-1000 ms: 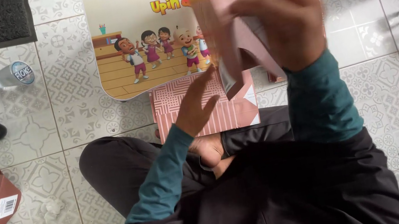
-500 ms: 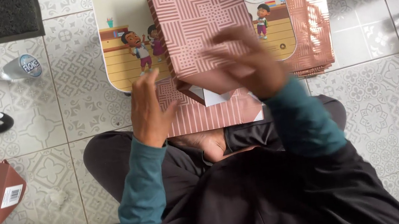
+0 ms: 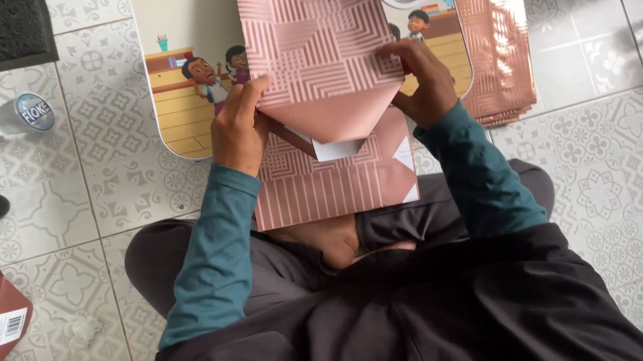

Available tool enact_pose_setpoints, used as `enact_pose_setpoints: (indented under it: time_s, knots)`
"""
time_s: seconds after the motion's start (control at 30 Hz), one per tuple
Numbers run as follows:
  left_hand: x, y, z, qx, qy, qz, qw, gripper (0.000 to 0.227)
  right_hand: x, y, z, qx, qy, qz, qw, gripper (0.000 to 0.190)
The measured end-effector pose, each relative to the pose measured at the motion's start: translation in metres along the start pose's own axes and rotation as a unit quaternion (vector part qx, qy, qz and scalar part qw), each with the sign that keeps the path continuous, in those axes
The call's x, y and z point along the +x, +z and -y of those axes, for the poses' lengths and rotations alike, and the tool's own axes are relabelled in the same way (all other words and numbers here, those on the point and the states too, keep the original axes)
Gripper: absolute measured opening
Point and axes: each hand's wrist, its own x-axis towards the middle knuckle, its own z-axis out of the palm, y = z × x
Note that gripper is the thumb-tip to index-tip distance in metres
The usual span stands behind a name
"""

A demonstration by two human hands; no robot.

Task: Folding a flat cardboard sheet into a box shape on a small table.

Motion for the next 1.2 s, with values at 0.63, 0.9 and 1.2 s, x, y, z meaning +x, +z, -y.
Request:
enact_pose_setpoints:
  time_s: [0.63,0.9,1.2]
  knots:
    - [-0.019,0.040,0.044,-0.040,-0.065,0.004,0.997,0.018,-0.025,0.035,-0.057,-0.043,0.042,-0.051,0.997,0.025]
    - [-0.010,0.033,0.036,0.073,-0.031,-0.040,0.996,0.015,-0.029,0.039,-0.069,-0.035,-0.012,-0.055,0.998,0.020]
    - [-0.012,0.045,0.058,0.056,0.007,0.009,0.998,0.016,-0.011,0.028,-0.040,-0.073,-0.058,-0.038,0.995,0.012]
